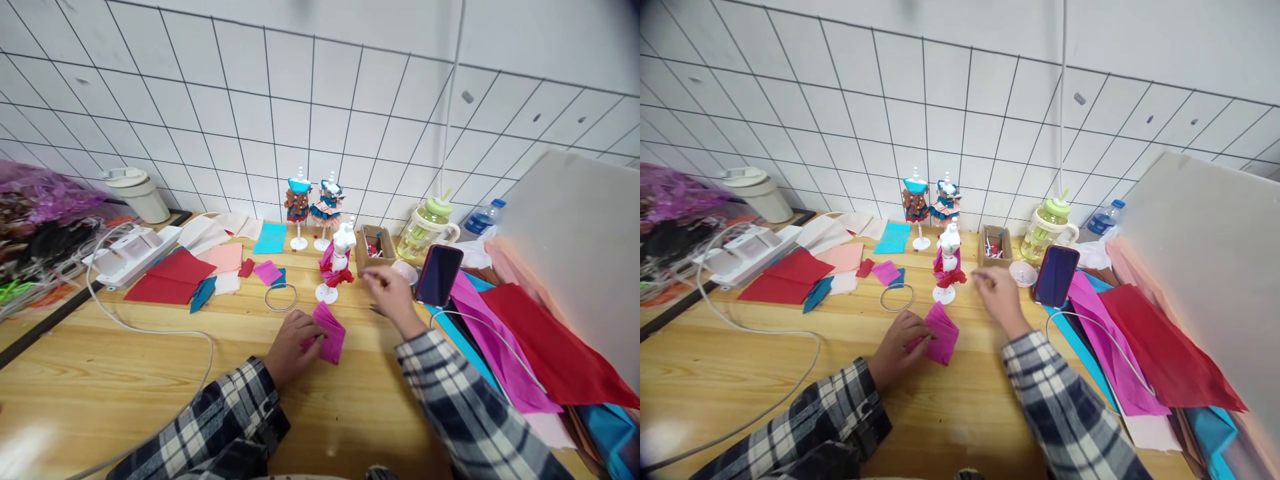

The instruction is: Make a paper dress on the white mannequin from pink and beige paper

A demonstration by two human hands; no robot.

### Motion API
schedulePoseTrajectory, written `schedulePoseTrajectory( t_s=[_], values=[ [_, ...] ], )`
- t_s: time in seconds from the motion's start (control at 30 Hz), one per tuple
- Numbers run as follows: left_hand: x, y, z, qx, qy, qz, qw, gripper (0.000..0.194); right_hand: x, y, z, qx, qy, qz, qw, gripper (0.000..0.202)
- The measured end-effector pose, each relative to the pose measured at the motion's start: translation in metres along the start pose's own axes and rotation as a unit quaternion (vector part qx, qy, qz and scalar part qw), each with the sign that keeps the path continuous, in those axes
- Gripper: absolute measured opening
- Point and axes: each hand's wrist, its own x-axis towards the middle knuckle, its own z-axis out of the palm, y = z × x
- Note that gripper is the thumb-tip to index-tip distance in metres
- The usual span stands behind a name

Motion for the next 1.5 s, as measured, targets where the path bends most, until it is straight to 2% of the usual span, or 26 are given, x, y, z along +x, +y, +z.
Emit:
schedulePoseTrajectory(
  t_s=[0.07,0.17,0.23,0.47,0.73,0.83,0.97,1.03,1.13,1.2,1.3,1.4,1.5],
  values=[
    [0.0,0.0,0.0,-0.001,0.007,-0.011,1.0,0.018,-0.037,-0.021,0.015,0.066,-0.079,-0.002,0.995,0.017],
    [0.0,0.001,0.001,-0.005,0.005,-0.014,1.0,0.018,-0.078,-0.04,0.034,0.121,-0.113,0.029,0.986,0.015],
    [0.0,0.001,0.003,-0.006,0.0,-0.011,1.0,0.018,-0.092,-0.045,0.043,0.134,-0.114,0.056,0.983,0.014],
    [0.0,0.002,0.007,0.015,-0.022,0.004,1.0,0.015,-0.099,-0.043,0.047,0.12,-0.094,0.072,0.986,0.008],
    [0.002,0.008,0.008,0.04,-0.038,0.01,0.998,0.014,-0.108,-0.048,0.041,0.039,-0.07,-0.053,0.995,0.008],
    [0.001,0.009,0.004,0.048,-0.06,-0.002,0.997,0.018,-0.114,-0.036,0.033,0.063,-0.054,-0.055,0.995,0.011],
    [0.002,0.013,0.0,0.077,-0.057,-0.05,0.994,0.024,-0.12,0.002,0.018,0.035,-0.023,0.047,0.998,0.015],
    [0.002,0.019,0.004,0.098,-0.076,-0.032,0.992,0.024,-0.122,0.023,0.012,-0.019,-0.041,0.06,0.997,0.018],
    [0.001,0.033,0.02,0.139,-0.131,0.035,0.981,0.023,-0.123,0.044,0.01,-0.061,-0.064,0.066,0.994,0.02],
    [0.001,0.041,0.033,0.173,-0.159,0.06,0.97,0.023,-0.123,0.05,0.01,-0.061,-0.069,0.069,0.993,0.02],
    [0.003,0.047,0.047,0.216,-0.172,0.046,0.96,0.025,-0.123,0.051,0.013,-0.048,-0.055,0.076,0.994,0.02],
    [0.005,0.048,0.055,0.24,-0.157,0.026,0.958,0.025,-0.121,0.048,0.015,-0.045,-0.047,0.071,0.995,0.02],
    [0.006,0.047,0.06,0.261,-0.128,0.015,0.957,0.027,-0.115,0.042,0.019,-0.065,-0.067,0.055,0.994,0.019]
  ],
)
